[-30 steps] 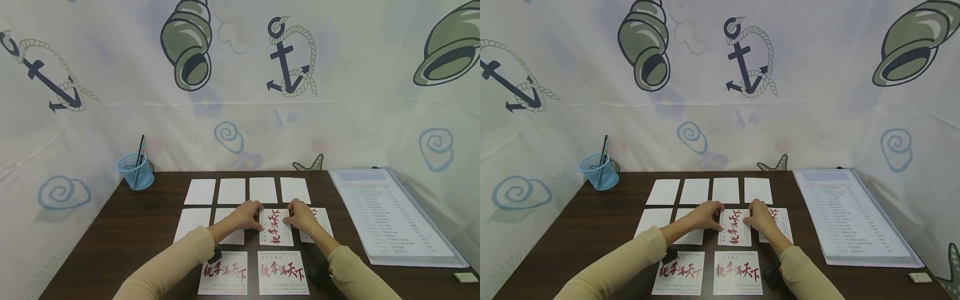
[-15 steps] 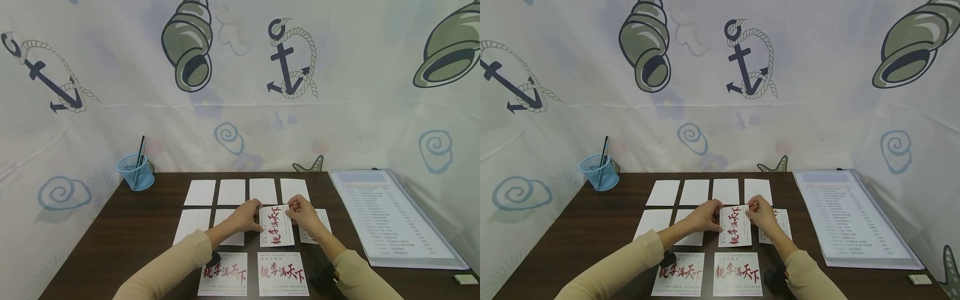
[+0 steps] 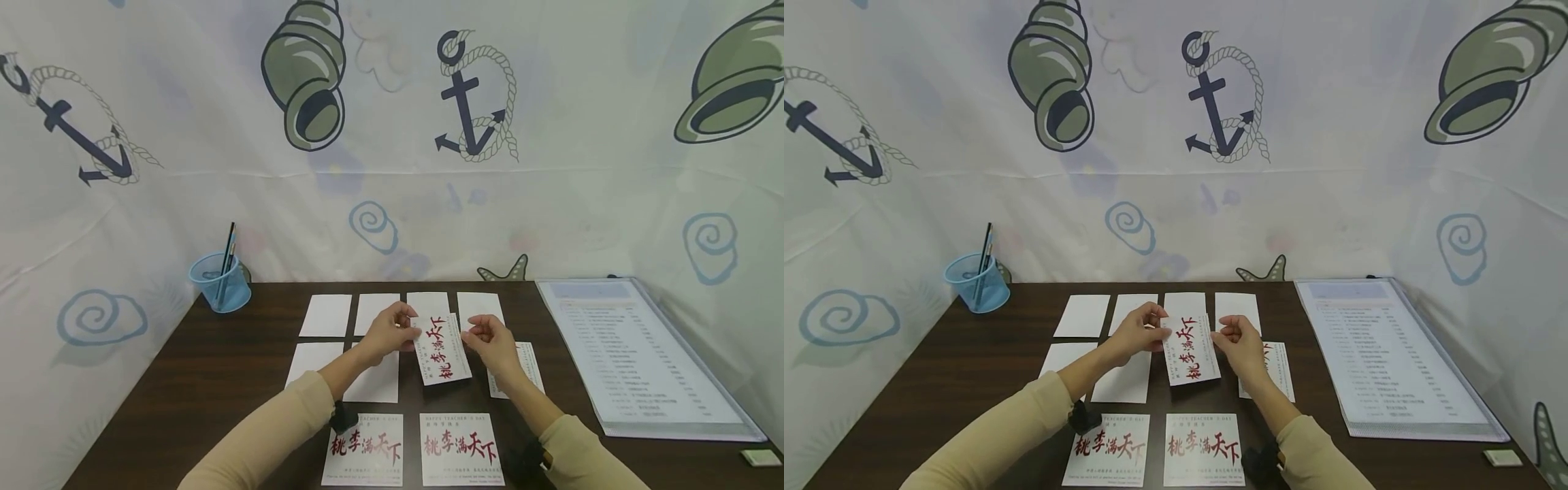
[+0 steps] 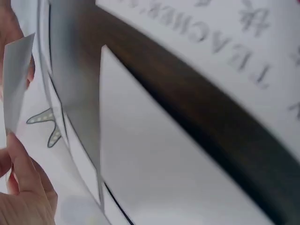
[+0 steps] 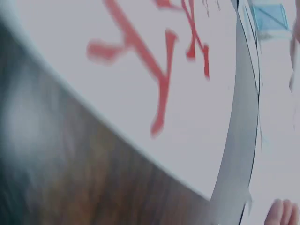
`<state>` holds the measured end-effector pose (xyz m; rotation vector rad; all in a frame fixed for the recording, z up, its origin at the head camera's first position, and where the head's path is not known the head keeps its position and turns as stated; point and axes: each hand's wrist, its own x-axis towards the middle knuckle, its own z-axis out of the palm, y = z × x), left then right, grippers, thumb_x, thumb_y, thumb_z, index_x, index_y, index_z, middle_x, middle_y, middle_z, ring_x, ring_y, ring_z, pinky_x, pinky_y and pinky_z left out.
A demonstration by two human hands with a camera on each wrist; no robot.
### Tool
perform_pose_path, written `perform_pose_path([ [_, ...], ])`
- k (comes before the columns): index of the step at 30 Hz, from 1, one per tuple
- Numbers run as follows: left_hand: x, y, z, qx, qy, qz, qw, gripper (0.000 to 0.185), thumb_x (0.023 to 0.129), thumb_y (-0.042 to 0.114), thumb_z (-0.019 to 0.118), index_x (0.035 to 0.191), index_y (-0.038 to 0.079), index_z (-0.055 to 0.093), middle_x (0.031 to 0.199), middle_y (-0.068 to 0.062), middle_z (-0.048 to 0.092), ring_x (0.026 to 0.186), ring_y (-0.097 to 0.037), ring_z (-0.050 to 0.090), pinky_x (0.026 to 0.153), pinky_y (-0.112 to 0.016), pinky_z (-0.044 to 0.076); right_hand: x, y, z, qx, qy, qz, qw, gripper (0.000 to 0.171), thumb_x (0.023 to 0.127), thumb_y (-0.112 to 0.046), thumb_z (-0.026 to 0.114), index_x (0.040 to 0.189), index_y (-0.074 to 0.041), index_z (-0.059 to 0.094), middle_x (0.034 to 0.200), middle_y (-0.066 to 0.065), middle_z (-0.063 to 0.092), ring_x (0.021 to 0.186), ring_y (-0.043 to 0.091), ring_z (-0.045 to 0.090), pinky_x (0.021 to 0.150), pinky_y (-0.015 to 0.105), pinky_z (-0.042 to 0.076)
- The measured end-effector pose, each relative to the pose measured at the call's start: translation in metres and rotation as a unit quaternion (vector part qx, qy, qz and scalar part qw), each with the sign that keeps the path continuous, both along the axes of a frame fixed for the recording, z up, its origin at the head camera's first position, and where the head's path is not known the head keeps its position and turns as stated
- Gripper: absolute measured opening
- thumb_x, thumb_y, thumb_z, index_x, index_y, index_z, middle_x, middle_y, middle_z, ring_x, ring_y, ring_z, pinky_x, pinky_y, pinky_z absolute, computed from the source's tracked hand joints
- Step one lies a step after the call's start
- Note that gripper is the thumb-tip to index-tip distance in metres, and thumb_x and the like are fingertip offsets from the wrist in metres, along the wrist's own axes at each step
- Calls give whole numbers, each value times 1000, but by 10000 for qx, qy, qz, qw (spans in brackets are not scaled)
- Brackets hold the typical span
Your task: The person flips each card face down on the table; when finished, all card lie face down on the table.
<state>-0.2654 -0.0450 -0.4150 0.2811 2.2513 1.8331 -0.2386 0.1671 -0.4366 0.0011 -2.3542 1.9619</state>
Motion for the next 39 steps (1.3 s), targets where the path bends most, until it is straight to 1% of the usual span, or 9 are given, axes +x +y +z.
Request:
perform_pose_path([
  [3, -3, 1, 6, 125, 144, 361, 9992, 31, 83, -4, 61, 111, -4, 49, 84, -2, 41, 72, -14, 56, 60, -28, 56, 6, -14, 5, 431, 452, -177, 9979, 24, 83, -1, 68, 104, 3, 60, 86, 10, 58, 73, 10, 51, 63, 17, 43],
  [8, -4, 7, 13, 184, 278, 789, 9963, 31, 82, -3, 59, 110, -3, 48, 88, -3, 43, 76, -12, 55, 63, -29, 56, 16, -36, 11, 933, 996, 129, 9906, 20, 80, -5, 73, 98, -4, 66, 85, 7, 62, 76, 13, 56, 68, 18, 48],
  [12, -2, 13, 16, 275, 333, 1024, 9938, 30, 80, -3, 57, 109, -2, 47, 90, -4, 44, 73, -10, 56, 67, -36, 57, 20, -48, 11, 1411, 1652, 144, 9760, 26, 76, -5, 76, 100, -5, 67, 86, 4, 61, 78, 15, 59, 68, 21, 52],
  [17, 0, 19, 20, 483, 581, 1024, 9919, 30, 79, -3, 55, 107, -4, 45, 96, -12, 48, 71, -8, 57, 70, -40, 56, 22, -52, 10, 1837, 2427, -20, 9525, 27, 75, 0, 75, 101, -6, 69, 84, 3, 60, 73, 13, 58, 63, 20, 52],
  [24, 6, 19, 23, 370, 1295, 701, 9884, 37, 85, 12, 67, 114, -1, 48, 106, -15, 55, 83, -13, 62, 71, -31, 56, 18, -47, 10, 1885, 3199, -387, 9277, 24, 78, 6, 70, 100, -4, 70, 82, 4, 61, 68, 10, 56, 59, 19, 50],
  [27, 10, 15, 24, 105, 1625, 870, 9828, 38, 85, 15, 69, 116, 1, 51, 108, -15, 57, 91, -21, 62, 71, -25, 54, 16, -43, 11, 1603, 3070, -656, 9358, 23, 78, 7, 70, 99, -2, 69, 80, 6, 62, 67, 11, 58, 59, 19, 50],
  [32, 10, 2, 10, -307, 1805, 1468, 9721, 38, 82, 8, 71, 116, 3, 55, 106, -14, 59, 94, -26, 61, 71, -25, 51, 12, -34, 11, 890, 2062, -877, 9705, 26, 81, 4, 68, 106, -1, 68, 82, 9, 63, 68, 6, 54, 59, 15, 44],
  [35, 12, -3, 2, -355, 1523, 1497, 9763, 43, 82, 7, 71, 121, 5, 54, 106, -13, 59, 92, -25, 61, 68, -26, 52, 11, -30, 10, 501, 1560, -872, 9826, 30, 83, 4, 66, 112, -2, 66, 84, 11, 62, 68, 5, 51, 59, 15, 42],
  [39, 15, -7, -6, -313, 1223, 1227, 9844, 48, 82, 5, 70, 127, 10, 55, 102, -14, 62, 86, -21, 63, 65, -25, 54, 10, -26, 10, 219, 1261, -723, 9891, 36, 84, 5, 64, 119, -3, 63, 86, 14, 61, 69, 7, 50, 59, 14, 42],
])
